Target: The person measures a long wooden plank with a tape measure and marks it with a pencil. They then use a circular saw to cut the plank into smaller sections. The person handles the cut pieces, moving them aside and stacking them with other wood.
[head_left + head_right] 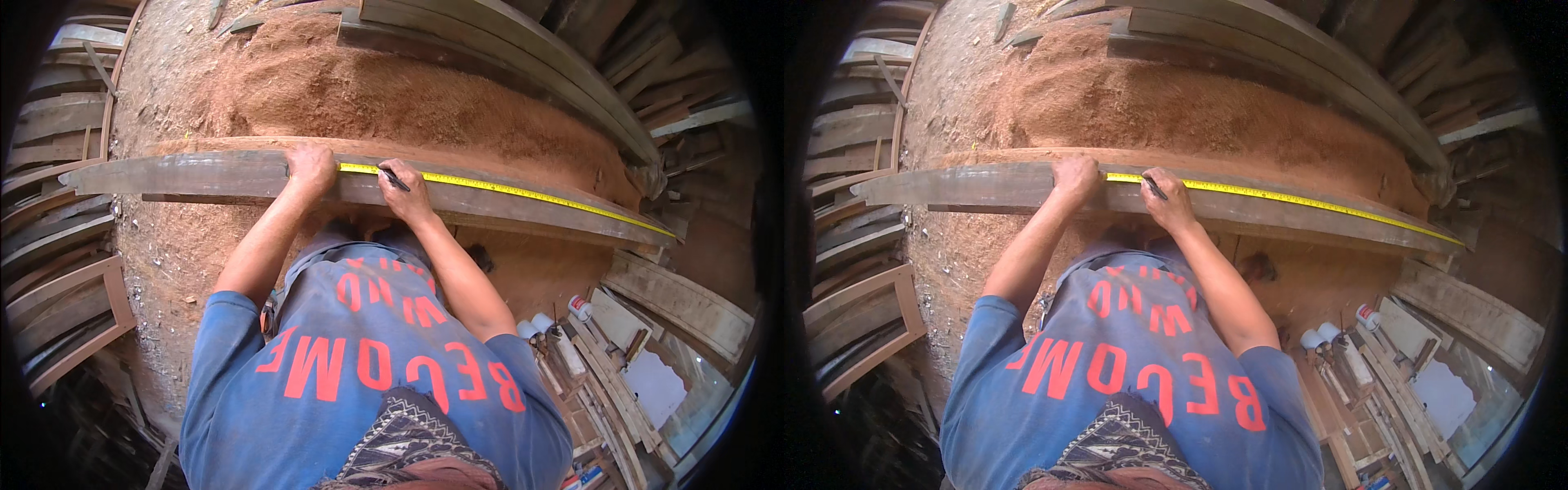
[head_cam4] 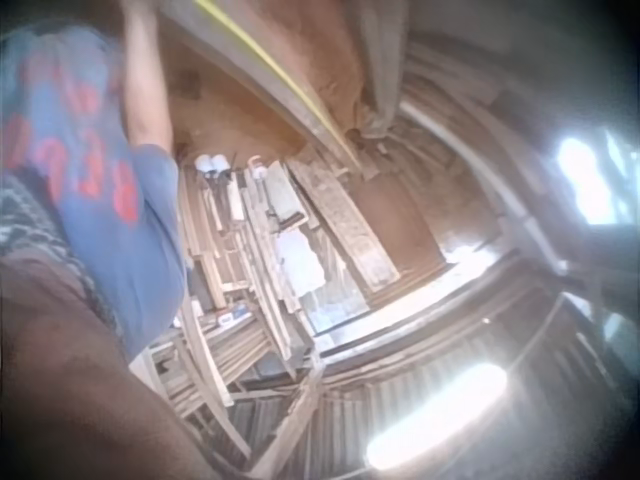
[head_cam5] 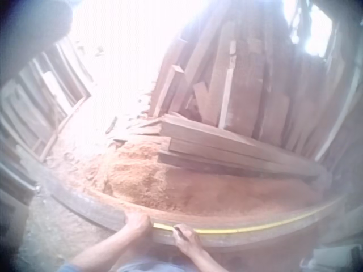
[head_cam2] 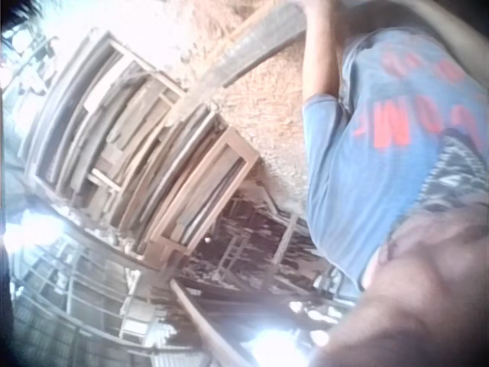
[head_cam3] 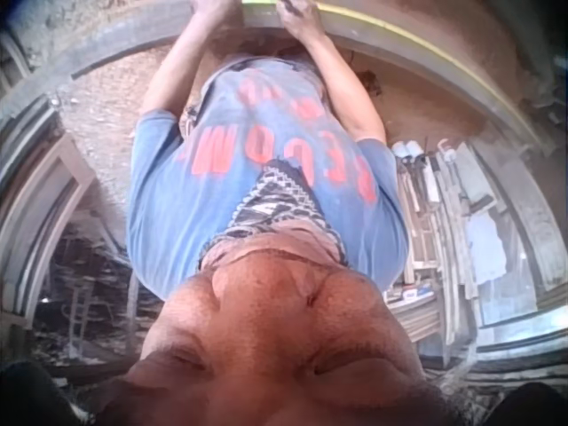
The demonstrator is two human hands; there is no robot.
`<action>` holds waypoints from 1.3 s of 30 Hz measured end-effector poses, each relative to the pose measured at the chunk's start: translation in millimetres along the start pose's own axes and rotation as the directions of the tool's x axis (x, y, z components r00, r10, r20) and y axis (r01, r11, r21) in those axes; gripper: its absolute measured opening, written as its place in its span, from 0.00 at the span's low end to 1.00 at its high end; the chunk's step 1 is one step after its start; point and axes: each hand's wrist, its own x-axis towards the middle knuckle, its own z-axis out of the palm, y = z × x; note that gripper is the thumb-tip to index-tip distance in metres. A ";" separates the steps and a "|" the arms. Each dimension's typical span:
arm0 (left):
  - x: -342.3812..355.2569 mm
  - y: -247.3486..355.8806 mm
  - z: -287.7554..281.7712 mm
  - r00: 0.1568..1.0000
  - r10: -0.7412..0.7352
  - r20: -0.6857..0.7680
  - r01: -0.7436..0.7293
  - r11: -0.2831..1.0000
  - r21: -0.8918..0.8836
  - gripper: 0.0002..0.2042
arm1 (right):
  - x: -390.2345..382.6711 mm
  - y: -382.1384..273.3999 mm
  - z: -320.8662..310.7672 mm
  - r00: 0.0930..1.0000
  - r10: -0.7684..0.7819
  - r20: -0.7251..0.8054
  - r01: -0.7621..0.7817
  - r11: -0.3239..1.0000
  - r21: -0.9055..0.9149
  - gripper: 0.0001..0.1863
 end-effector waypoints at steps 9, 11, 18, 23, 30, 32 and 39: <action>-19.4 -9.5 -2.4 0.982 0.043 0.183 -0.029 0.997 -0.075 0.16 | -11.0 7.0 15.3 0.997 -0.065 0.031 0.066 0.997 -0.041 0.07; -39.0 -14.1 1.9 0.951 0.090 0.296 -0.059 0.992 -0.111 0.18 | -31.9 -6.2 11.0 0.992 0.014 0.128 -0.009 0.999 -0.038 0.07; -67.6 -29.1 33.0 0.791 0.534 0.300 -0.298 0.764 -0.573 0.19 | -39.4 -37.0 -36.1 0.992 0.125 -0.006 -0.124 0.986 0.110 0.08; -64.3 10.9 4.1 0.847 0.528 0.065 -0.330 0.616 -0.716 0.14 | 13.1 -113.6 -112.6 0.969 0.014 -0.247 -0.008 1.000 0.026 0.06; -41.7 42.9 8.0 0.902 0.391 0.182 -0.286 0.858 -0.427 0.15 | 18.8 -200.7 -189.7 0.836 -0.309 -0.454 0.351 0.936 0.008 0.05; -42.5 46.5 -1.9 0.902 0.353 0.249 -0.235 0.884 -0.404 0.16 | 15.1 -234.5 -211.6 0.723 -0.483 -0.493 0.488 0.863 -0.130 0.12; -30.1 56.7 -2.8 0.924 0.303 0.235 -0.215 0.917 -0.336 0.17 | -5.7 -307.2 -276.0 0.407 -0.664 -0.627 0.718 0.657 -0.229 0.24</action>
